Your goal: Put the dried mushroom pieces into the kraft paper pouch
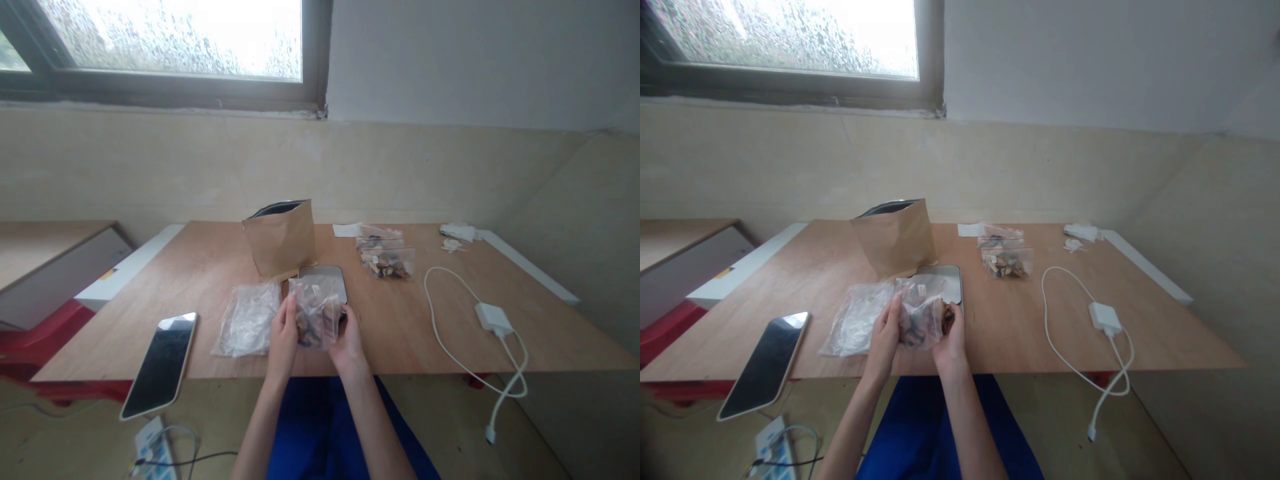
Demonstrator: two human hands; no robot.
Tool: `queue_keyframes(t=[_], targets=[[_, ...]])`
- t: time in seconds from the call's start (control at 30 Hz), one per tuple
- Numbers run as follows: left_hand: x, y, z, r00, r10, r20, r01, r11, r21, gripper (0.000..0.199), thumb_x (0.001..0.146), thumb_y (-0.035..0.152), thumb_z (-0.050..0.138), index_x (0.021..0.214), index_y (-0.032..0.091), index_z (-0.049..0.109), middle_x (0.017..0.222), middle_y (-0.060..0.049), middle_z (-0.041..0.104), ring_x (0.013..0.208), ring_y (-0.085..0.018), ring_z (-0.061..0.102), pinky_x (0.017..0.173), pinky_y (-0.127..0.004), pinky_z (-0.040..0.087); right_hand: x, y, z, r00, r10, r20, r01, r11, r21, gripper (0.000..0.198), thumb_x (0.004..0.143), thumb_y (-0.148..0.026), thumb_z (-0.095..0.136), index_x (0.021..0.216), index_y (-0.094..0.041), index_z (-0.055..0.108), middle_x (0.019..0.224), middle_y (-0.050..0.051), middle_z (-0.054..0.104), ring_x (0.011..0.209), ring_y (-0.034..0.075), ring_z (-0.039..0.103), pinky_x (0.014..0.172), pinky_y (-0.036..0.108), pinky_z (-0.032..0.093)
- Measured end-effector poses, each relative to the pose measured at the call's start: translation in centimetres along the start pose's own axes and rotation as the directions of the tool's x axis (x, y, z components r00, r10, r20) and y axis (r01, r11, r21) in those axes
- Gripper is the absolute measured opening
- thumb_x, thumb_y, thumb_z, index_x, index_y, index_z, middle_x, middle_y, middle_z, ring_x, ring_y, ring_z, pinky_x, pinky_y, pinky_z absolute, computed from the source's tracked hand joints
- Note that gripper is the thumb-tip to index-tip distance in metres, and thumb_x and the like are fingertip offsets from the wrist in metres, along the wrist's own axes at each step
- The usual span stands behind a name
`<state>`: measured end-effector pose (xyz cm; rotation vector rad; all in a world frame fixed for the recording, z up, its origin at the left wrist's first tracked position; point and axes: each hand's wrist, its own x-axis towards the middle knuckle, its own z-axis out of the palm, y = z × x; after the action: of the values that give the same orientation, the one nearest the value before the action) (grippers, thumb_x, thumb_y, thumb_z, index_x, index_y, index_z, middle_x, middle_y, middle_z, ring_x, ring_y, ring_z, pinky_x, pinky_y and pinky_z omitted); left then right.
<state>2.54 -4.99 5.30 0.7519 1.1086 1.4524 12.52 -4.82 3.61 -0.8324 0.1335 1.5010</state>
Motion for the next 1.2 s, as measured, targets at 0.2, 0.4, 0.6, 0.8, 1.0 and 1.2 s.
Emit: queue_keyframes(t=[0.2, 0.4, 0.6, 0.8, 1.0, 1.2], targets=[[0.7, -0.3, -0.7, 0.99, -0.137, 0.027, 0.14, 0.98, -0.14, 0.038, 0.083, 0.041, 0.047, 0.11, 0.017, 0.062, 0.105, -0.007, 0.067, 0.099, -0.019, 0.062, 0.076, -0.027, 0.052, -0.5, -1.2, 0.2, 0.998, 0.064, 0.02, -0.066, 0.994, 0.086, 0.014, 0.08, -0.022, 0.047, 0.072, -0.018, 0.059, 0.063, -0.001, 0.066, 0.055, 0.009, 0.062, 0.051, 0.019, 0.05], [2.8, 0.8, -1.8, 0.985, -0.158, 0.066, 0.171, 0.901, -0.4, 0.034, 0.085, 0.024, 0.04, 0.114, 0.019, 0.057, 0.102, -0.006, 0.068, 0.078, -0.014, 0.066, 0.046, -0.015, 0.046, -0.9, -2.0, 0.3, 0.996, 0.059, 0.064, -0.068, 0.987, 0.147, 0.016, 0.081, -0.02, 0.046, 0.074, -0.017, 0.06, 0.067, 0.002, 0.066, 0.059, 0.01, 0.063, 0.051, 0.018, 0.051], [5.5, -1.0, -3.9, 0.978, -0.2, 0.056, 0.198, 0.813, -0.548, 0.035, 0.089, 0.017, 0.031, 0.113, 0.017, 0.057, 0.103, -0.009, 0.067, 0.067, -0.011, 0.064, 0.035, -0.012, 0.037, -0.8, -2.3, 1.0, 0.998, 0.041, 0.049, -0.046, 0.992, 0.115, 0.015, 0.081, -0.019, 0.046, 0.075, -0.015, 0.059, 0.065, 0.002, 0.066, 0.056, 0.011, 0.062, 0.049, 0.019, 0.051], [5.8, -2.3, -4.6, 0.979, -0.191, 0.077, 0.198, 0.778, -0.596, 0.038, 0.09, 0.017, 0.029, 0.118, 0.015, 0.055, 0.099, -0.011, 0.068, 0.075, -0.016, 0.066, 0.042, -0.016, 0.044, 0.5, -2.7, 3.6, 0.995, 0.04, 0.088, -0.042, 0.999, 0.018, 0.015, 0.08, -0.021, 0.045, 0.072, -0.016, 0.057, 0.058, -0.001, 0.063, 0.047, 0.008, 0.057, 0.04, 0.016, 0.045], [5.6, -2.6, -4.7, 0.98, -0.181, 0.087, 0.197, 0.774, -0.601, 0.038, 0.09, 0.017, 0.031, 0.121, 0.015, 0.053, 0.103, -0.011, 0.067, 0.074, -0.015, 0.066, 0.044, -0.017, 0.046, 2.5, -4.4, 9.2, 0.972, -0.072, 0.226, 0.071, 0.997, 0.012, 0.024, 0.083, -0.019, 0.035, 0.061, -0.019, 0.042, 0.042, -0.008, 0.043, 0.031, 0.004, 0.037, 0.03, 0.012, 0.026], [5.8, -2.8, -4.8, 0.978, -0.19, 0.089, 0.203, 0.758, -0.62, 0.037, 0.09, 0.019, 0.031, 0.119, 0.014, 0.055, 0.104, -0.012, 0.067, 0.082, -0.017, 0.066, 0.049, -0.018, 0.049, 3.6, -5.9, 15.1, 0.934, -0.123, 0.336, 0.162, 0.983, -0.09, 0.026, 0.085, -0.021, 0.028, 0.06, -0.02, 0.035, 0.042, -0.009, 0.038, 0.031, 0.004, 0.034, 0.031, 0.013, 0.024]])
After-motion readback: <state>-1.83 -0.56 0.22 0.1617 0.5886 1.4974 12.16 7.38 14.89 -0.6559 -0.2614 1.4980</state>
